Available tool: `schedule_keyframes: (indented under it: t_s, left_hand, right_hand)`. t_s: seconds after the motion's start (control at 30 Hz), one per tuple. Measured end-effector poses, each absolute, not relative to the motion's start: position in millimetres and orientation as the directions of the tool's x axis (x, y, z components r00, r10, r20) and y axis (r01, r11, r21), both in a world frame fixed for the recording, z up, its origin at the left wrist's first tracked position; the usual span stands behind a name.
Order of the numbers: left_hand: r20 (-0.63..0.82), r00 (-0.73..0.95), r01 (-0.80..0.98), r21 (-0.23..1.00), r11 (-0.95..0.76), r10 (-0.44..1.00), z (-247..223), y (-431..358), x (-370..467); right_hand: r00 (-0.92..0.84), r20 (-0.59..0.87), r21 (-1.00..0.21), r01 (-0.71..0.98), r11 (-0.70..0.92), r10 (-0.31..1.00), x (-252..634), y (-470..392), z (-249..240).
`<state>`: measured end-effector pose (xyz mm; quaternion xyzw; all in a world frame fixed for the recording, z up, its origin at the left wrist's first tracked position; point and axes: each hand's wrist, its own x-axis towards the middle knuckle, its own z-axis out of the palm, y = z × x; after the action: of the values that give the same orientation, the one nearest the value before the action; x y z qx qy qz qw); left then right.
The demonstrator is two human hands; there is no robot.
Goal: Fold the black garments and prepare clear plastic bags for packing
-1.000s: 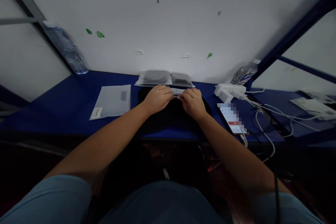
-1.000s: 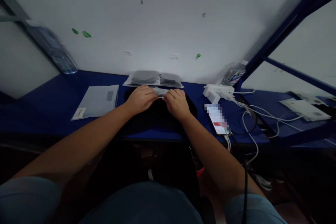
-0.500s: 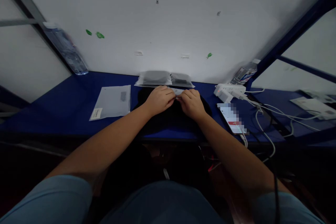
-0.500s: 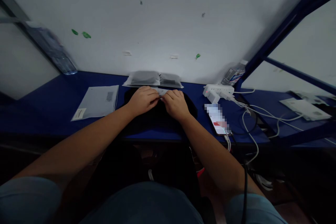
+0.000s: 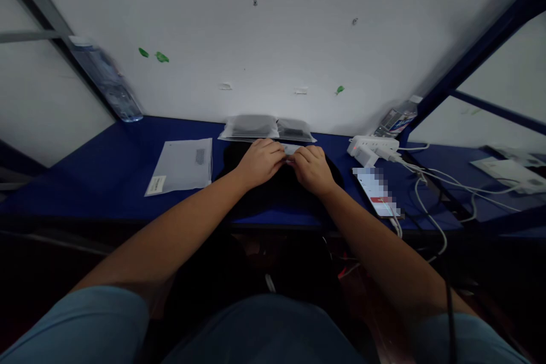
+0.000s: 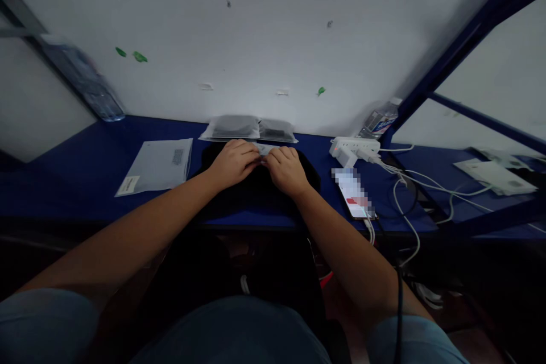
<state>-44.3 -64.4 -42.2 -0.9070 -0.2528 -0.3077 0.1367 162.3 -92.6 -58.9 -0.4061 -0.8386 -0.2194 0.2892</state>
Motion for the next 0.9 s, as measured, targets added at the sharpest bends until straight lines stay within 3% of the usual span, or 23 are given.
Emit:
schedule_keyframes:
  t_s: [0.23,0.53,0.9]
  left_hand:
    - [0.647,0.646,0.569,-0.052,-0.821,0.406,-47.8,-63.8,-41.5]
    - [0.674,0.655,0.498,-0.045,-0.866,0.342,-49.2,-59.7,-43.3]
    - [0.613,0.708,0.518,-0.112,-0.848,0.351,-44.4,-60.3,-44.2]
  right_hand:
    - [-0.493,0.68,0.146,0.817,0.558,0.542,159.0,-93.7,-60.1]
    - [-0.444,0.689,-0.026,0.775,0.631,0.574,160.9,-89.8,-59.2]
    - [-0.464,0.655,-0.087,0.738,0.669,0.596,169.7,-86.8,-55.6]
